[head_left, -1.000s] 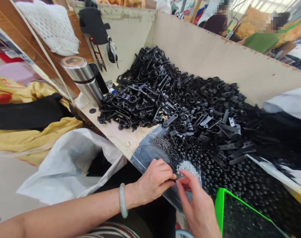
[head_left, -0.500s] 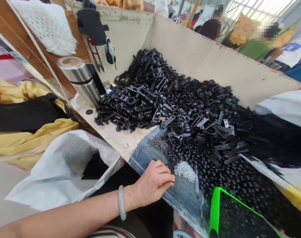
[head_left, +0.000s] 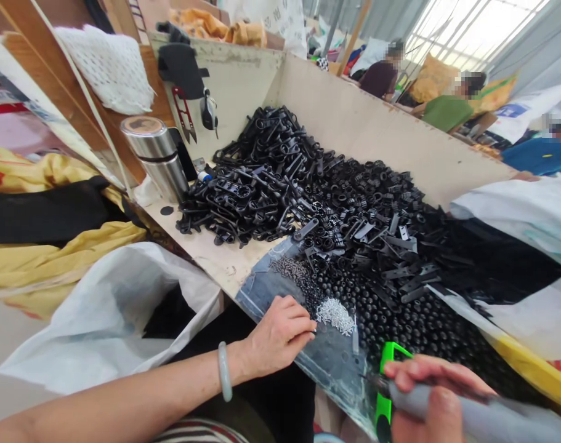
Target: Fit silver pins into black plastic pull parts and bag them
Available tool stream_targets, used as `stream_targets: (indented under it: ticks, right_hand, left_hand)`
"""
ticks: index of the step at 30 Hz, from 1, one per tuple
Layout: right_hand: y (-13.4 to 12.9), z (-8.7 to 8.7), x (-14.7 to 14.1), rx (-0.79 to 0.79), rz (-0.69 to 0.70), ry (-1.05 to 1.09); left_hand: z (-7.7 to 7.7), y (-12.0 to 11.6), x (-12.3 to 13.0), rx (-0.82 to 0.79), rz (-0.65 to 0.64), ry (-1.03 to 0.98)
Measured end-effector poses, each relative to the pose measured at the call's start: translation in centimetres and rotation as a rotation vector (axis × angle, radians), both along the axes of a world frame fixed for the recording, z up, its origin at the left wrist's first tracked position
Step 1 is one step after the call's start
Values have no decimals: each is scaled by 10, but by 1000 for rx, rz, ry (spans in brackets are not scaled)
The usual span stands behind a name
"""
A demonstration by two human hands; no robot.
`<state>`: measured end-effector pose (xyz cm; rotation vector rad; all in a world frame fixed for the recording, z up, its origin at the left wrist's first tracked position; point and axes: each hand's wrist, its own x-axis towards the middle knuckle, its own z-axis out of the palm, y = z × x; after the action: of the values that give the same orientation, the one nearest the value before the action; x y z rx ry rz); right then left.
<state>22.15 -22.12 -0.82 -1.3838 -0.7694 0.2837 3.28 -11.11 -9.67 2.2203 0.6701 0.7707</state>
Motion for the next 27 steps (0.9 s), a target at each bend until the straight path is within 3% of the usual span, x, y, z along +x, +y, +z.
stream_targets:
  ticks: [4,7,27]
  right_hand:
    - [50,-6,-44,124,121,28]
    - [66,-13,-58,148,149,63]
    - [71,-32,-62,159,244,26]
  left_hand:
    - [0,-1,-1,10,2,6]
    - [0,-1,0,1,-6,9]
    - [1,0,0,-17,-10,27]
